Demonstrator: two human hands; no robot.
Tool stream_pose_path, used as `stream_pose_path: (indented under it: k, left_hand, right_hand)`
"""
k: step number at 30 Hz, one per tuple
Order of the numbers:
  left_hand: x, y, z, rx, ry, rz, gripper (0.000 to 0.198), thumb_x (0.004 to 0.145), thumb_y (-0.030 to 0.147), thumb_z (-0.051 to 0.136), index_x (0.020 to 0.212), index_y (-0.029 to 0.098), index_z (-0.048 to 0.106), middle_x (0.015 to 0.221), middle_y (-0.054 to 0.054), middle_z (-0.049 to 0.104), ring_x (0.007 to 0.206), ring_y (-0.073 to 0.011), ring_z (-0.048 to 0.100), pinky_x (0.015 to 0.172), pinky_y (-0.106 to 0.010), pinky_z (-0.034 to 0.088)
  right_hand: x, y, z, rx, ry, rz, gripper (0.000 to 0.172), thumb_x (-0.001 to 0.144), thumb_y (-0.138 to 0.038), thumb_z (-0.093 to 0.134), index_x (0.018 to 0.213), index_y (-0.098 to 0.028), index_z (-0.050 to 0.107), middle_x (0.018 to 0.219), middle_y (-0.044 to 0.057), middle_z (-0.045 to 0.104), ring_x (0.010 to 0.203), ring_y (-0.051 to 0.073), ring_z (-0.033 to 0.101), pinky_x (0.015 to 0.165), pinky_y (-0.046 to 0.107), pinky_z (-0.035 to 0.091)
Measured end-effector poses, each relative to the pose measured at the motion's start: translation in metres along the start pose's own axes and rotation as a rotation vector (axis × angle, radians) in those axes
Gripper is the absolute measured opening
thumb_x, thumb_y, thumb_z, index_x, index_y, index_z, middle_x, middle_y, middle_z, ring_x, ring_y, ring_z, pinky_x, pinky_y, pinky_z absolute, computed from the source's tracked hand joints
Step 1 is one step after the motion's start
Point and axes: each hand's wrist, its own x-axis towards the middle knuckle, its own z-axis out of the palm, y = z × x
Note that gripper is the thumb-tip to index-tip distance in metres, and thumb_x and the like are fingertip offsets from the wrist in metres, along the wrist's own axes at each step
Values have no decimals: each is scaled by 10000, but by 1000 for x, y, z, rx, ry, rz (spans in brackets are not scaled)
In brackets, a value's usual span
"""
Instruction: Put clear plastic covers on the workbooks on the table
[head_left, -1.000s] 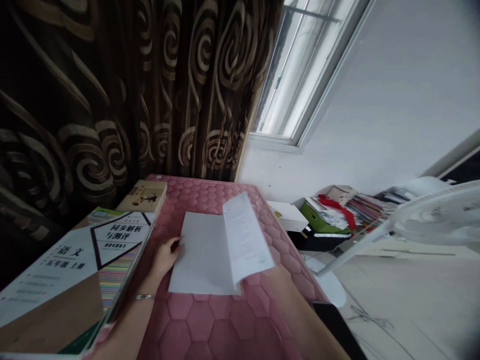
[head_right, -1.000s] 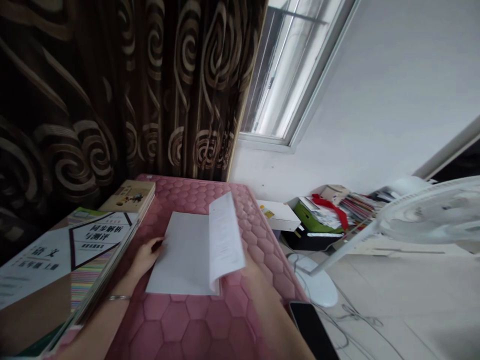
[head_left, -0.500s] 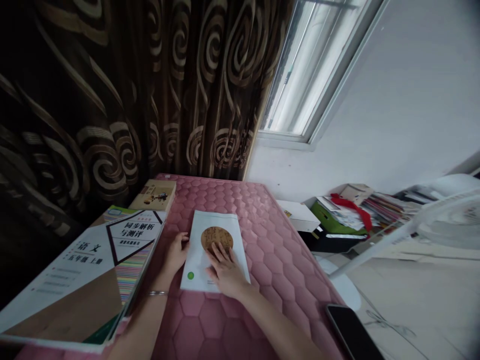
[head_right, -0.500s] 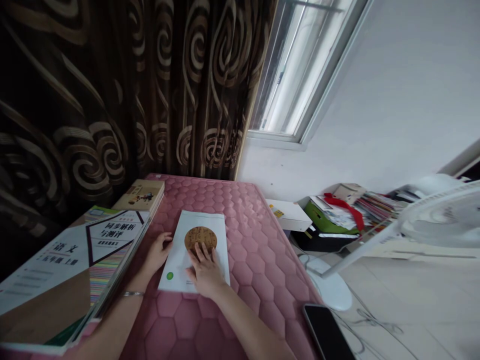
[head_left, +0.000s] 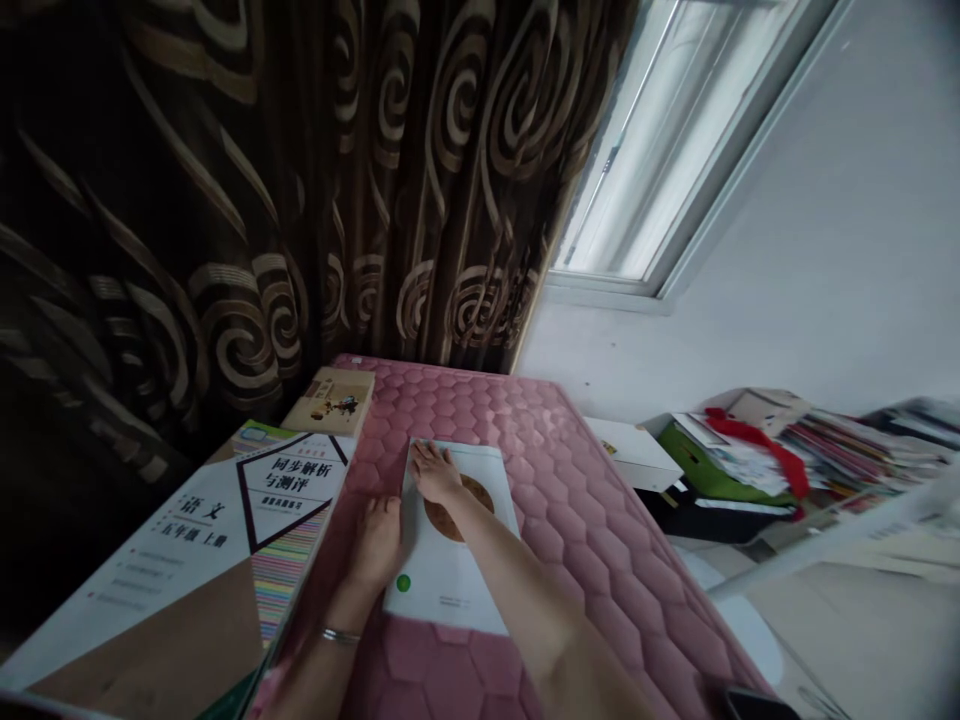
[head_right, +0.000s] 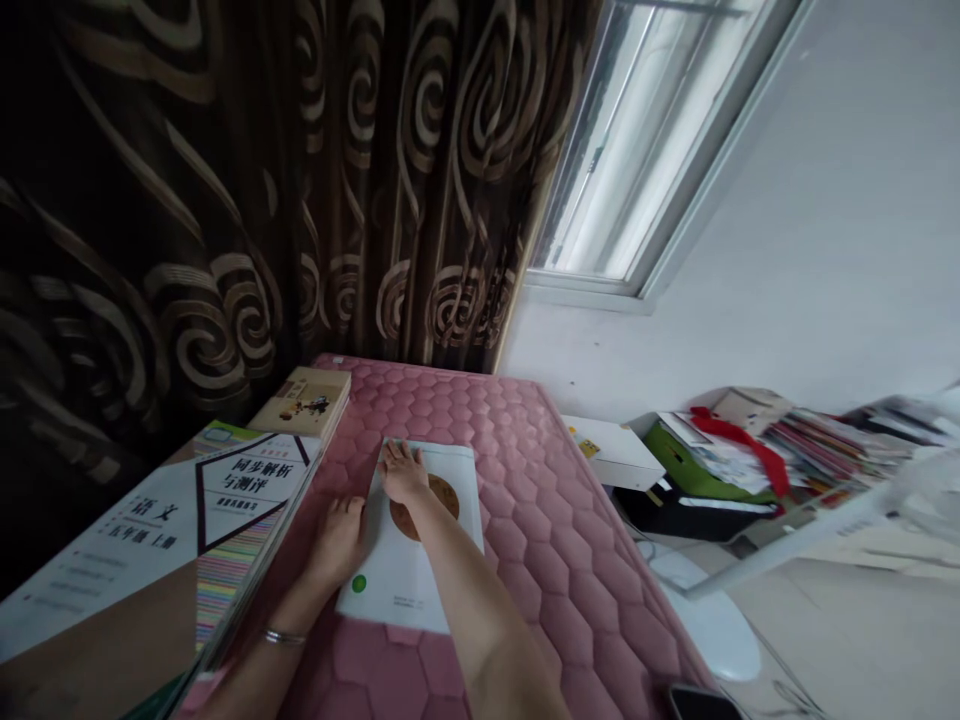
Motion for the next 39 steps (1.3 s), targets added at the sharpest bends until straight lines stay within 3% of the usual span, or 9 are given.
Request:
stream_pose_path:
  k: [6,12,16,21,24,27,31,35,39]
  left_hand:
    - [1,3,-1,-44,-22,-56,274,800,33,425,1000,92,602,1013,-163,647,996,-272,584,880,-379,411]
    - [7,-2,-5,-211,-8,-89,275,788,-7,428,941,123,616,972,-138,680,980,-225,628,869,-325,444]
    - [14,-7,-11,-315,3,-128,289,862,31,370,981,156,602,987,-99,698,938,-168,662,840,-284,483]
    - [21,-8,-24,-383,2,-156,260,910,127,393,1085,153,583,1088,-99,692,989,-151,663,873,-275,495]
    - [13,-4,-29,-365,-11,-202,236,880,129,459,1068,132,602,1087,-127,695,994,-184,666,884,-301,489]
    - [-1,3,-31,-346,-50,-238,228,833,167,567,1045,108,626,1024,-150,717,986,-222,673,876,-309,482]
    - [-8,14,-28,-380,-95,-285,374,771,174,648,1141,139,611,1044,-123,734,965,-197,692,850,-259,481]
    - [13,20,-21,-424,-46,-280,375,770,109,605,1140,171,620,1095,-98,729,995,-175,685,873,-244,477]
    - [37,19,-15,-418,-8,-255,276,788,67,555,1027,167,650,1081,-84,732,996,-162,681,903,-251,479]
  right_hand:
    - [5,-6,0,-25,25,-39,538,990,-364,228,1500,-206,295,1577,43,218,1463,253,139,1156,541,114]
    - [-59,-21,15,29,83,-198,513,987,-334,264,1468,-195,373,1551,29,290,1452,265,189,1172,512,127]
    - [-112,-43,31,95,118,-196,524,987,-369,301,1466,-171,376,1537,58,315,1451,258,197,1184,515,95]
    - [-131,-58,27,167,202,-183,529,989,-371,314,1458,-136,383,1529,85,336,1435,249,251,1178,484,188]
    - [-131,-37,6,203,292,-112,464,972,-285,333,1364,-123,520,1495,102,406,1401,239,331,1158,427,271]
    - [-146,8,-6,206,371,29,471,955,-250,315,1347,-117,540,1515,106,374,1406,236,323,1152,411,292]
    - [-175,61,9,179,212,225,507,968,-306,289,1409,-127,464,1519,112,363,1414,223,308,1141,410,312]
    - [-173,70,24,87,209,303,566,981,-316,254,1459,-28,346,1567,160,219,1456,230,176,1175,385,220]
    - [-151,61,15,4,184,339,582,989,-322,221,1463,2,318,1564,178,205,1461,259,149,1181,415,164]
